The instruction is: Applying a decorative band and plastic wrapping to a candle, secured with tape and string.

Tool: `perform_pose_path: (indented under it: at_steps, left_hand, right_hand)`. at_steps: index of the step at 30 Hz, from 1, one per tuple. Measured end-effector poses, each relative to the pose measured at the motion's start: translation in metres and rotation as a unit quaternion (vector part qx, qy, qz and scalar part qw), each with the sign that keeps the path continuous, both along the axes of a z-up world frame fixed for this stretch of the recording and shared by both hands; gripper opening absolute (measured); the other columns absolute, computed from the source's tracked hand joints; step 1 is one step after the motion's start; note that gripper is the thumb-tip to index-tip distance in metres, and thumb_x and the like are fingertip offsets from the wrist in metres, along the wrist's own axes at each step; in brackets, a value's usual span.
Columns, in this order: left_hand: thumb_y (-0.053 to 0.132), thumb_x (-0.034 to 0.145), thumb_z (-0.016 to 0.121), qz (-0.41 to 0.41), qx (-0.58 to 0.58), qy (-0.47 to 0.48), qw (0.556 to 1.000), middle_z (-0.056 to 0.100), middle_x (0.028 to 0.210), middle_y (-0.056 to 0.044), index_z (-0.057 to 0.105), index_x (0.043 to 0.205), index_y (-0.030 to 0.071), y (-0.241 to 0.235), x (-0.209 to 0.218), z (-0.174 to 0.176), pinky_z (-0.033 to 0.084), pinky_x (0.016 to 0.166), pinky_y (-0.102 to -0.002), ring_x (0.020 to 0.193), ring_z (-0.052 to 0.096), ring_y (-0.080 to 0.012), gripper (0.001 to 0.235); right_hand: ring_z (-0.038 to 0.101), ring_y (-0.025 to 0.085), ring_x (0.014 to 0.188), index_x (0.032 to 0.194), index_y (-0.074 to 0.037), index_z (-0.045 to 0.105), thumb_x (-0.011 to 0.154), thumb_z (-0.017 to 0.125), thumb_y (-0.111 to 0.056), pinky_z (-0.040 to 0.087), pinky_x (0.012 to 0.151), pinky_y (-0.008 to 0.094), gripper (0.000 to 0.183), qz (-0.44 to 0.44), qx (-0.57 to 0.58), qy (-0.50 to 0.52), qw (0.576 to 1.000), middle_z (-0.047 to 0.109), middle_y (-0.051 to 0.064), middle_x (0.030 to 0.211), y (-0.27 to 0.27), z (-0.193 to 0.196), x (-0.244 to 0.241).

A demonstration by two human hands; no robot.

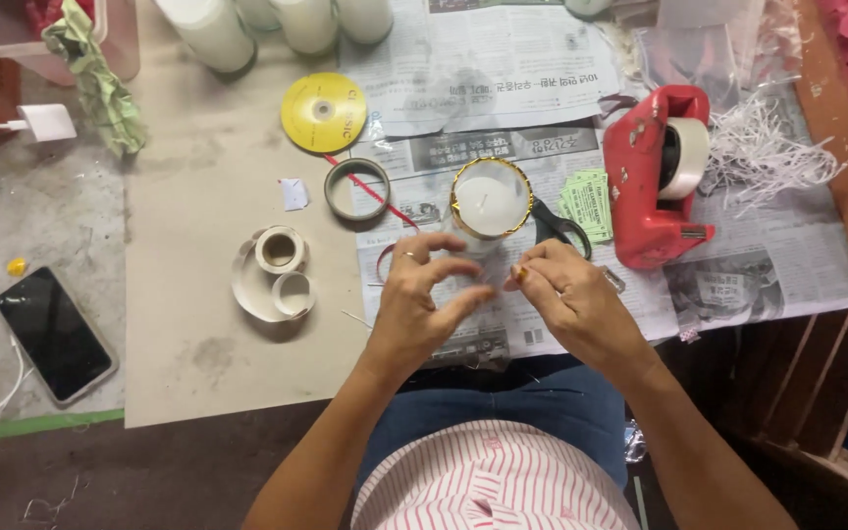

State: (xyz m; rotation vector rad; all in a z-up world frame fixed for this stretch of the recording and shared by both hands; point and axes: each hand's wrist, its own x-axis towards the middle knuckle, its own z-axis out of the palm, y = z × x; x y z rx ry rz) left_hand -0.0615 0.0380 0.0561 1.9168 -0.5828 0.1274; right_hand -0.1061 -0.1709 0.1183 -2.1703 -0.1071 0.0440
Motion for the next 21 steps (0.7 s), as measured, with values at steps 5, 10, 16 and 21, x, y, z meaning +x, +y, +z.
perform_pose_path:
  at_steps: [5,10,16,21]
  left_hand:
    - [0.017,0.088,0.078,0.004,-0.051,0.025,0.998,0.064,0.107,-0.003,0.077,0.084,0.013,-0.005,-0.011,0.026,0.052,0.091,-0.032,0.108,0.059,-0.0212,0.005]
    - [0.016,0.089,0.076,0.016,-0.064,0.039,0.997,0.063,0.107,-0.003,0.076,0.084,0.012,-0.004,-0.012,0.028,0.05,0.092,-0.034,0.108,0.059,-0.021,0.007]
    - [0.015,0.091,0.074,0.017,-0.082,0.056,0.995,0.063,0.108,-0.007,0.076,0.086,0.01,-0.007,-0.014,0.026,0.049,0.095,-0.038,0.11,0.059,-0.0239,0.008]
    - [0.018,0.091,0.076,0.045,-0.096,0.065,0.992,0.063,0.107,-0.006,0.076,0.087,0.012,-0.005,-0.011,0.014,0.048,0.097,-0.039,0.109,0.06,-0.0231,0.007]
  right_hand:
    - [0.065,0.026,0.105,0.109,-0.003,0.075,0.103,0.056,-0.033,0.056,0.089,0.044,0.036,-0.081,0.168,0.105,0.977,0.069,0.015,0.11,-0.035,-0.067,0.003]
    - [0.062,0.03,0.122,0.14,-0.002,0.059,0.09,0.051,-0.064,0.053,0.093,0.044,0.08,-0.079,0.363,0.172,0.912,0.065,0.018,0.135,-0.036,-0.096,-0.014]
    - [0.064,0.032,0.121,0.135,0.007,0.06,0.085,0.074,-0.032,0.057,0.091,0.044,0.064,-0.027,0.398,0.095,0.912,0.066,0.023,0.132,-0.01,-0.089,-0.013]
    - [0.068,0.018,0.09,0.091,0.005,0.066,0.091,0.074,-0.002,0.061,0.079,0.034,0.011,-0.105,0.36,-0.007,0.927,0.068,0.017,0.101,-0.007,-0.09,0.001]
